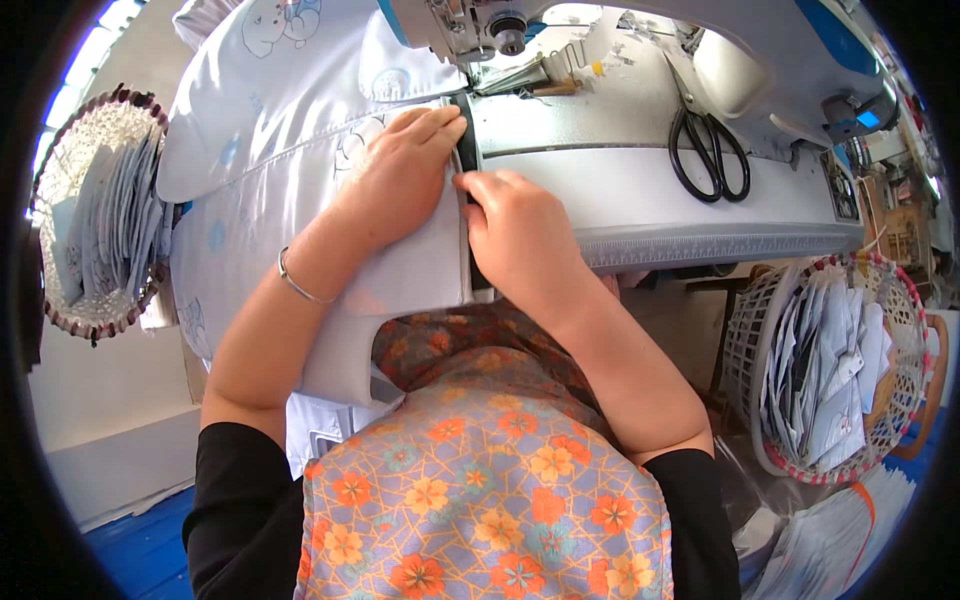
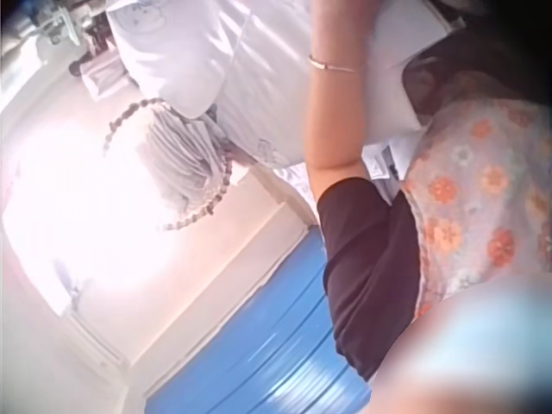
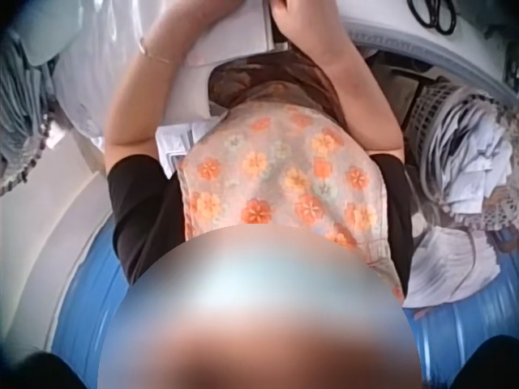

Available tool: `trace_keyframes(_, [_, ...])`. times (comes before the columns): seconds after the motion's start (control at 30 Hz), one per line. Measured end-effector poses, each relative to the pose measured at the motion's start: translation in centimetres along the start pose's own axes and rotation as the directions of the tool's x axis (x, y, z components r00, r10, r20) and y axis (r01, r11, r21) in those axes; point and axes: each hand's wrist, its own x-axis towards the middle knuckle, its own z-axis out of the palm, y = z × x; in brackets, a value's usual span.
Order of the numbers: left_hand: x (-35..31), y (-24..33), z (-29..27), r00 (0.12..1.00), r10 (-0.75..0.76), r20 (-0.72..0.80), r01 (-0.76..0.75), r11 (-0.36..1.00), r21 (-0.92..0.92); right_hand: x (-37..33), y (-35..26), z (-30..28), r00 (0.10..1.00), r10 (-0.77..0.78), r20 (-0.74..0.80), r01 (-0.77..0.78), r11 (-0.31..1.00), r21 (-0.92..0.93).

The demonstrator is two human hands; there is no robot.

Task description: Sewing blue and white patterned textile pieces using an industrial sewing machine.

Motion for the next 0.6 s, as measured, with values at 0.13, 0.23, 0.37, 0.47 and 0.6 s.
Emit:
trace_keyframes(0.13, [-0.4, 0.7, -0.2, 1.000, -0.002, 0.019, 0.002, 1.000, -0.016, -0.9, -0.8, 0.0, 0.996, 0.078, 0.046, -0.078, 0.997, -0.013])
trace_keyframes(0.23, [-0.1, 0.8, -0.2, 1.000, 0.001, -0.019, -0.001, 1.000, -0.023, -0.8, -0.6, 0.1, 0.998, 0.068, -0.004, -0.068, 0.997, 0.042])
trace_keyframes(0.37, [0.2, 0.5, 0.0, 0.999, 0.030, -0.033, -0.031, 0.999, -0.036, -0.1, -0.6, -1.3, 0.991, 0.090, 0.099, -0.094, 0.995, 0.032])
trace_keyframes(0.47, [0.2, 0.1, -0.1, 0.998, 0.048, -0.049, -0.050, 0.998, -0.048, -0.4, -0.1, -3.6, 0.975, -0.057, 0.215, 0.074, 0.994, -0.074])
trace_keyframes(0.6, [0.2, 0.0, -0.3, 0.996, 0.054, -0.066, -0.059, 0.996, -0.067, -1.4, 0.3, -4.9, 0.891, -0.201, 0.407, 0.285, 0.946, -0.156])
